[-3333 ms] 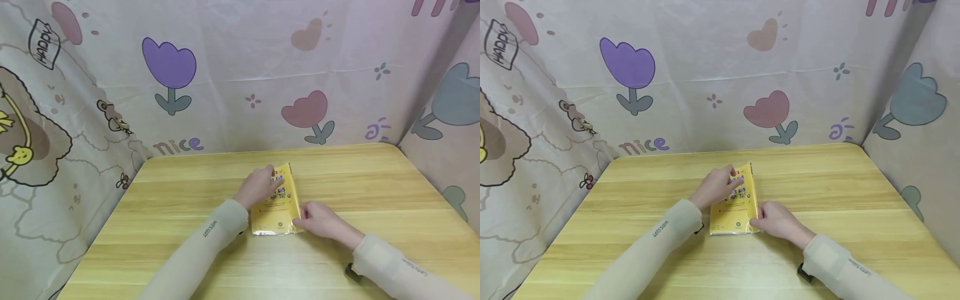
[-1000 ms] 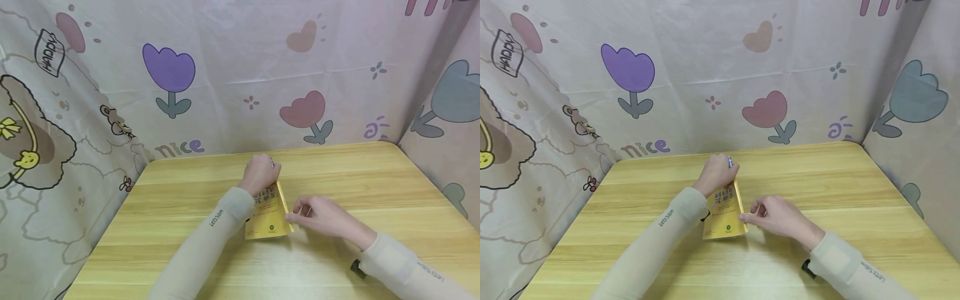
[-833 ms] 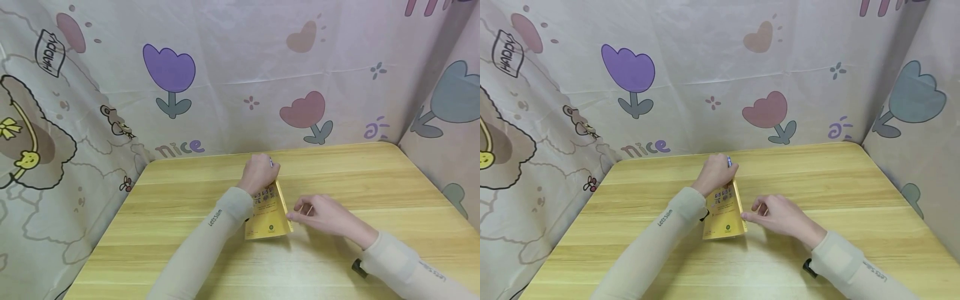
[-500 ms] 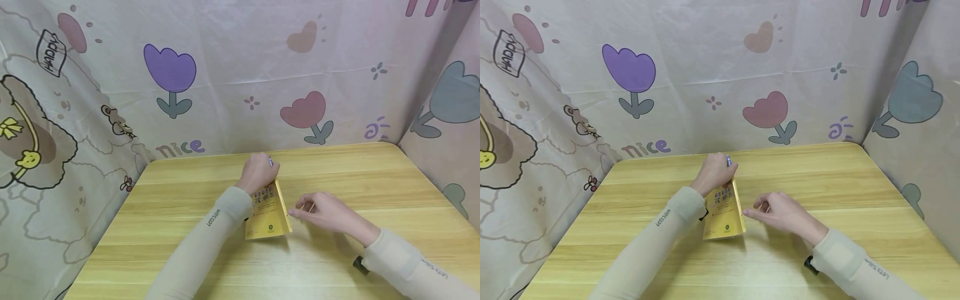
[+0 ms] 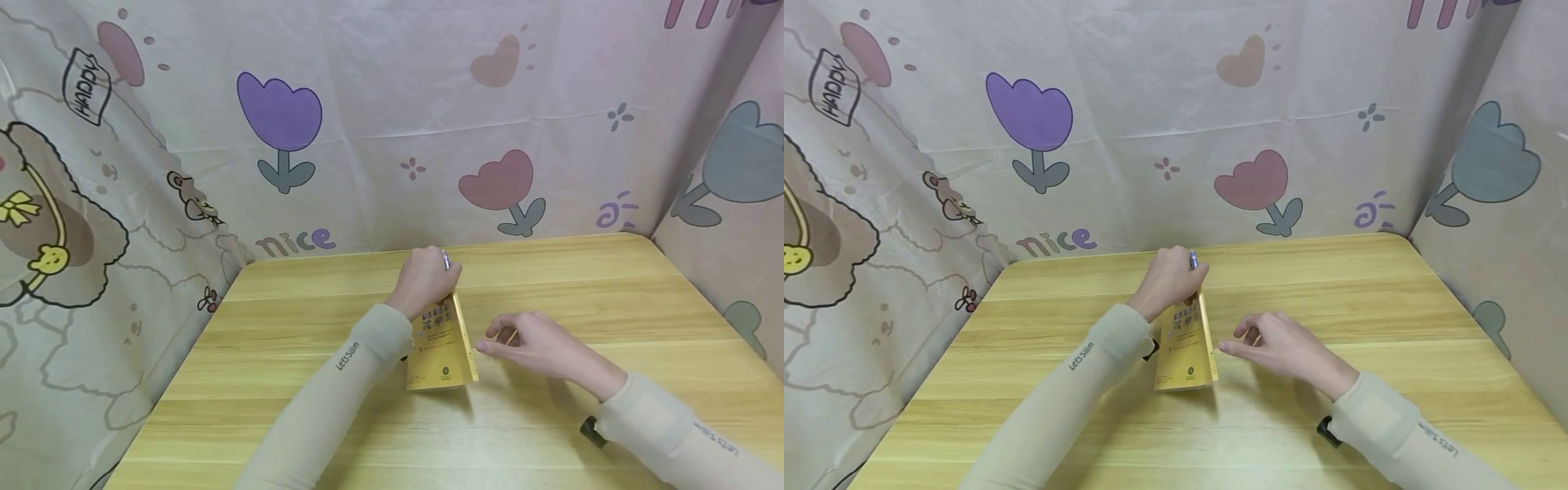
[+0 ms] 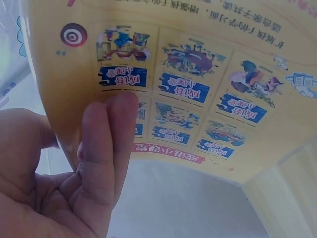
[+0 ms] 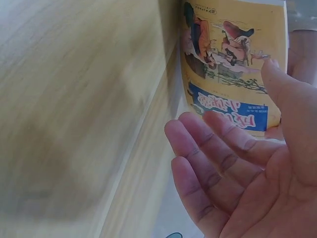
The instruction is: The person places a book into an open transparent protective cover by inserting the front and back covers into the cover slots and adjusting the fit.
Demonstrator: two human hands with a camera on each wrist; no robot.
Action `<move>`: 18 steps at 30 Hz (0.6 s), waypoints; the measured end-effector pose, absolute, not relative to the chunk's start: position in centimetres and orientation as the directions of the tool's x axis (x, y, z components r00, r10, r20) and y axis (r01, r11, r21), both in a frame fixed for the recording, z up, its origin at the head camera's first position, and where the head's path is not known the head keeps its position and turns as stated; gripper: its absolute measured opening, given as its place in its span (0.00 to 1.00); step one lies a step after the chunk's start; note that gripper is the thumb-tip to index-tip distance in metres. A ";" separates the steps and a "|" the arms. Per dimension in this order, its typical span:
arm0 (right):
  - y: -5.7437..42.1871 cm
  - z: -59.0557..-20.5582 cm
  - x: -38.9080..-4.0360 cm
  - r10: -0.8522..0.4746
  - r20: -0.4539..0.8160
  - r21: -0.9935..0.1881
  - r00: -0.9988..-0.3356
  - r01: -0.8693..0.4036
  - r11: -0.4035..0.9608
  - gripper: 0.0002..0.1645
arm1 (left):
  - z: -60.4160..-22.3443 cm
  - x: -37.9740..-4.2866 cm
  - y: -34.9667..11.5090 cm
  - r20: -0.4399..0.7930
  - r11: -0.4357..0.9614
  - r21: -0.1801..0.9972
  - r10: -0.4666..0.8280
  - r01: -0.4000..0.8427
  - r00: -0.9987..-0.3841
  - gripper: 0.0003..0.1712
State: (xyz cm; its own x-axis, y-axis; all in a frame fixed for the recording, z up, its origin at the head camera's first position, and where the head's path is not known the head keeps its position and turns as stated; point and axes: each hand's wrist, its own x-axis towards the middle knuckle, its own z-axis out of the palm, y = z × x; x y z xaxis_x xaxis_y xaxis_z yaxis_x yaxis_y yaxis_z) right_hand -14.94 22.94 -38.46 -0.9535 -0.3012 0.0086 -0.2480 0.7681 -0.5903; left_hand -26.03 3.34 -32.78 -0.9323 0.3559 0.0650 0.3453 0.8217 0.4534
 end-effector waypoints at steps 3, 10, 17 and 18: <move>23.0 -38.5 -14.9 -0.302 0.008 -0.591 -0.953 -0.248 0.767 0.29 | -32.7 -25.9 3.4 0.067 0.816 0.463 0.357 0.346 -0.932 0.31; 23.4 -38.3 -14.9 -0.287 0.000 -0.595 -0.958 -0.230 0.770 0.31 | -32.4 -25.5 3.6 0.083 0.797 0.494 0.356 0.349 -0.931 0.28; 24.2 -37.6 -15.1 -0.240 -0.001 -0.585 -0.971 -0.194 0.787 0.31 | -31.8 -25.1 3.8 0.111 0.780 0.500 0.372 0.375 -0.922 0.28; 24.3 -37.5 -15.1 -0.238 0.001 -0.584 -0.971 -0.194 0.788 0.31 | -31.8 -25.1 3.8 0.112 0.778 0.502 0.375 0.378 -0.920 0.28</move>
